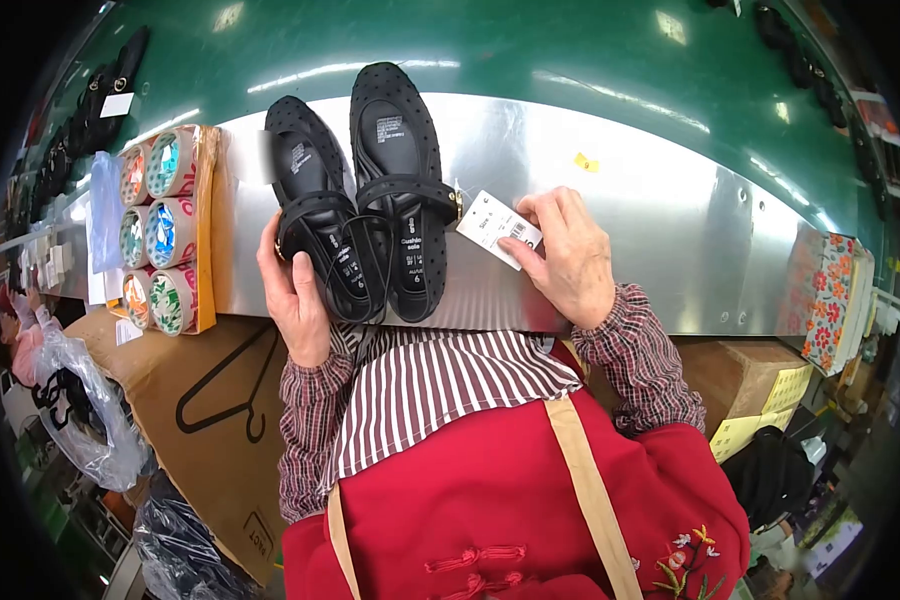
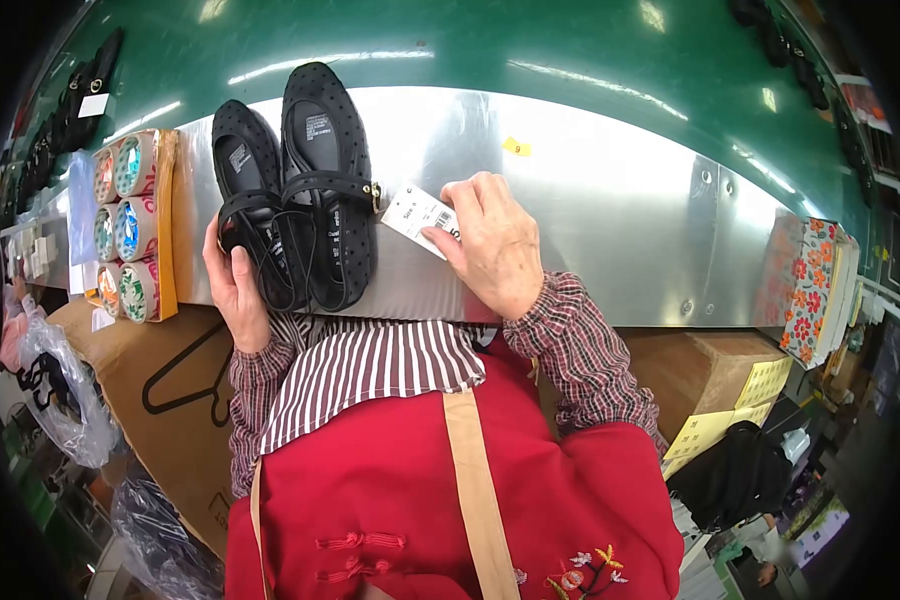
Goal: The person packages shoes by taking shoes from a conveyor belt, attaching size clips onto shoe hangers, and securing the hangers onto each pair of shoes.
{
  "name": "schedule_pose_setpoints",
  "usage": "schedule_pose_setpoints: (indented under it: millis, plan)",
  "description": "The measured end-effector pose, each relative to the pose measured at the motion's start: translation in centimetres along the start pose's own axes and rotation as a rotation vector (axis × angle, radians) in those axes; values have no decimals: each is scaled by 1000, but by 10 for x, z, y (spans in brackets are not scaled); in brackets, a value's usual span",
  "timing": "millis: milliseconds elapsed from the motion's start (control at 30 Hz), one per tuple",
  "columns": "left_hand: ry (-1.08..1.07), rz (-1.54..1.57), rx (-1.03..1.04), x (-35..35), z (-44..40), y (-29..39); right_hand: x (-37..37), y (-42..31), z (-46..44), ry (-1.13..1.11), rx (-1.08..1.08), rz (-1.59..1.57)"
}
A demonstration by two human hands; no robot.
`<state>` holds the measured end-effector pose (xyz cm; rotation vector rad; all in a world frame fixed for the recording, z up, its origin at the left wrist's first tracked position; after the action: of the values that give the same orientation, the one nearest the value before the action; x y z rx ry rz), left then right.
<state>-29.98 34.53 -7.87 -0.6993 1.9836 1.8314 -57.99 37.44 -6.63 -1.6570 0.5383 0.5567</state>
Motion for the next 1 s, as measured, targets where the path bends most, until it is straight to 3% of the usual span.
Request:
schedule_pose_setpoints:
  millis: [267,367,500,700,800,867,933,967,1000]
  plan:
    - [-1,18,-11,0,0,-1,-12,3,-2,-15,-18,-82]
    - [-6,14,-12,-1,1,-3,-43,30,-11,175,-16,-21]
    - [8,-97,23,-3,0,-6,-69,59,-26,213,-69,112]
    - [7,-29,-4,0,0,-3,-67,74,-54,123,12,54]
    - [-17,44,-27,0,0,-1,-63,86,-69,69,-65,104]
    - [-42,-48,5,-6,-4,9,-61,86,-80,64,-10,14]
    - [-26,79,-32,-12,-1,-2,-53,98,-92,97,-78,-119]
    - [-4,-130,40,-25,3,1,-52,92,-96,186,-90,-108]
    - [59,14,17,-33,10,-5,-50,95,-101,214,10,-209]
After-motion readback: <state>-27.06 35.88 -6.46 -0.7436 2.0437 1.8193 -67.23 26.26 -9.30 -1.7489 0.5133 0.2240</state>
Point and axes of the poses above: each hand's wrist, its own z-axis away from the middle knuckle, its own x-axis out of the palm, y = z × x, the point moved 2 cm from there along -z, towards the middle knuckle, and after that the axes turned 14 degrees about -z, right-handed, at the moved point
